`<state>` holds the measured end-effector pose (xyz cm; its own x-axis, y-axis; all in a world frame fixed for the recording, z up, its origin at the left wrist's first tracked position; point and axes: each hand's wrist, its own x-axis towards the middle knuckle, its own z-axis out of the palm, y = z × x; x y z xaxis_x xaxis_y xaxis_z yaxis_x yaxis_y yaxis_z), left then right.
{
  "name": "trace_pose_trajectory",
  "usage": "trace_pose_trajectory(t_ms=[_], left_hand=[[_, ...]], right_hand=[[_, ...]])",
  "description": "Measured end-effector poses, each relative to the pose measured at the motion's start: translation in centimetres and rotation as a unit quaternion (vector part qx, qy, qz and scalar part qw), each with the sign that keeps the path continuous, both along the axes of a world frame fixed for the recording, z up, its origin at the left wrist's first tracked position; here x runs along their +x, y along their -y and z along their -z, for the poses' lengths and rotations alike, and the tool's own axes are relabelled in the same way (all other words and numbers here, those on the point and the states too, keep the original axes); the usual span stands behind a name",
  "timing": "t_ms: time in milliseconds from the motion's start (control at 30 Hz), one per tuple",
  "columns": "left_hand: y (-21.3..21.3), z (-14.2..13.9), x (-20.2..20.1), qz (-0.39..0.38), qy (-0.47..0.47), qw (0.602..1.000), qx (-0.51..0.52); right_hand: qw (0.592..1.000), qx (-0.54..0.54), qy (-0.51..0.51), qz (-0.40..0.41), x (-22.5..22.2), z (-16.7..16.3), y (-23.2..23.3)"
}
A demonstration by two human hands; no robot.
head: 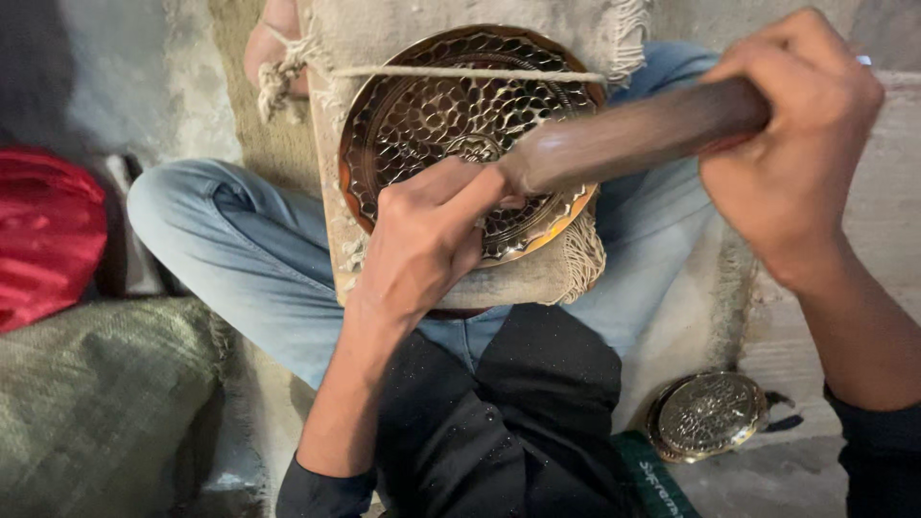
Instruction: The person sits cross-legged on the floor with a brass plate lashed to a padded board. They hold a metal punch against the plate's floral pattern and strike it with a wooden mallet, repositioning the punch across the design, and briefly retie the rope holding the plate in place before resuming hammering.
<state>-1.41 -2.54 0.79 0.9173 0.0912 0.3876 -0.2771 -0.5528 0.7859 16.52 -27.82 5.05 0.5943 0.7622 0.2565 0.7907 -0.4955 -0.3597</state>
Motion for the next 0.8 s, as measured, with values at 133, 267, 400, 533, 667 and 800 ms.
trace_pose_trajectory(t_ms=[133,267,400,533,667,800], left_hand=[[0.1,0.0,-0.1,-0.011,-0.003,1.0,0.0],[0.1,0.5,-0.3,-0.005,0.004,1.0,0.001],[0.1,0.7,0.0,-0.003,-0.012,1.0,0.015],[-0.1,-0.6,0.1,-0.003,0.039,0.999,-0.037],[-0.7,-2.5,-0.5,0.0,0.003,0.989,-0.149],[-0.9,-2.3,0.4,0.035,-0.057,0.988,-0.137]], right_hand=[[1.0,-0.018,-0.022,0.004,0.3,0.3,0.5],[0.996,-0.039,0.082,0.004,-0.2,0.3,0.5],[0.999,-0.013,-0.017,0.04,-0.8,-0.2,0.4],[0.997,-0.022,-0.062,0.049,-1.0,-0.1,1.2],[0.929,0.204,-0.308,0.037,-0.8,0.6,2.7],[0.848,0.283,-0.432,0.116,-0.7,0.2,4.7]])
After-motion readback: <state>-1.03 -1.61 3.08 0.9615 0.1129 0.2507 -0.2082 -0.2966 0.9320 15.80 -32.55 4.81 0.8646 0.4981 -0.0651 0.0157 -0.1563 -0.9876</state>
